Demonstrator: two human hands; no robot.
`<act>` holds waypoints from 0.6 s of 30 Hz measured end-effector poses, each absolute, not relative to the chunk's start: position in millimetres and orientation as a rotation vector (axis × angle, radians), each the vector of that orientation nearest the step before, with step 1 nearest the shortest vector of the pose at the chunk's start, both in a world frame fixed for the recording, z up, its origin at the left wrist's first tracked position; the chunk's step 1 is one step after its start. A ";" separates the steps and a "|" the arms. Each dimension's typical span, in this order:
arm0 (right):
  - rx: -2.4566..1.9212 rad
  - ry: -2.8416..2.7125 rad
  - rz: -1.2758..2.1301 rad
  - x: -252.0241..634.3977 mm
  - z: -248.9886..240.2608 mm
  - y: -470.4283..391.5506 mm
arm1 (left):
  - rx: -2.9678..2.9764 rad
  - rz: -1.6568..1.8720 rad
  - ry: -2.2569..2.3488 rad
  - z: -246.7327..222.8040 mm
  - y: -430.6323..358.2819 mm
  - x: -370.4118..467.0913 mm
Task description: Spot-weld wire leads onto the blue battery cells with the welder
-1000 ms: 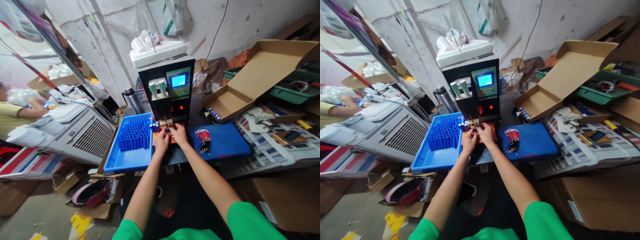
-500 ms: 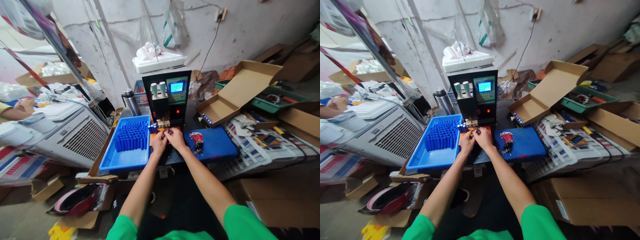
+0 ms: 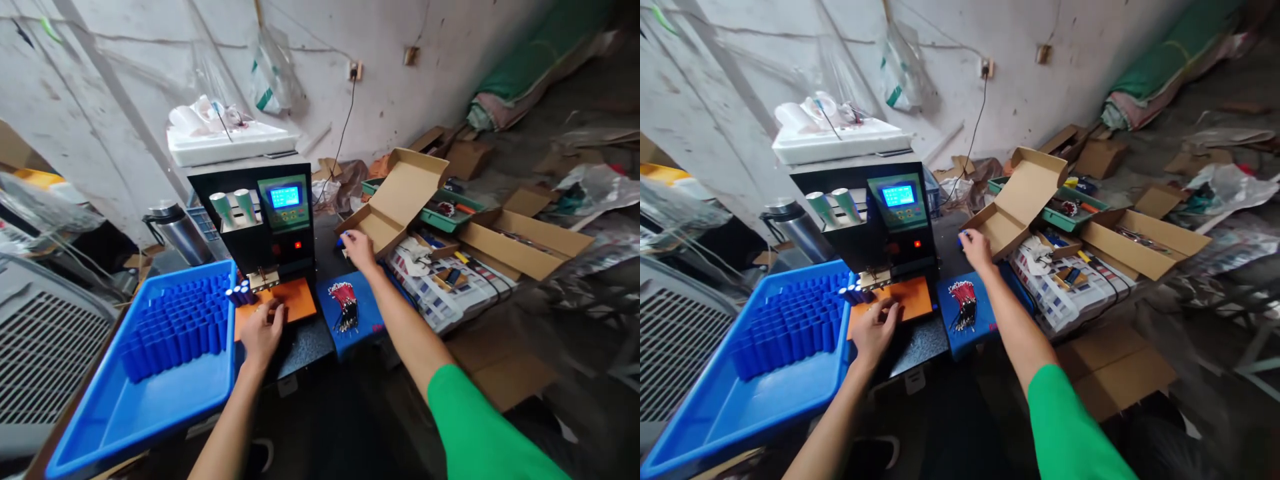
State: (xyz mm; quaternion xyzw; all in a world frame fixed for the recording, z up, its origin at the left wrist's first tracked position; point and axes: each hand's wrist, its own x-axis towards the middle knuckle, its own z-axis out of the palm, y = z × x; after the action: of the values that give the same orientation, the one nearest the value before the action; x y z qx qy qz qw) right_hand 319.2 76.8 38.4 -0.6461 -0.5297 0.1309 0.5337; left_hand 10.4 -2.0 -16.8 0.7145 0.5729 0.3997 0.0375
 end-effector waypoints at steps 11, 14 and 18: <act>-1.895 -1.820 0.306 396.3 11.2 157.7 | 2.269 1.273 1.863 -21.0 0.0 13.7; -1.817 -1.714 0.409 400.0 1.0 165.3 | 2.267 1.257 1.876 -21.7 0.7 15.0; -1.748 -1.554 0.420 403.3 -1.0 164.2 | 2.254 1.234 1.892 -22.6 1.9 16.4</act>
State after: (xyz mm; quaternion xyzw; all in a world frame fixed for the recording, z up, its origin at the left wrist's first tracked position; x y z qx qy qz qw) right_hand 403.3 164.2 -1.0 -0.6825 -0.6066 0.1640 0.3733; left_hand 16.4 1.9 -22.6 0.7062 0.5927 0.3865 -0.0245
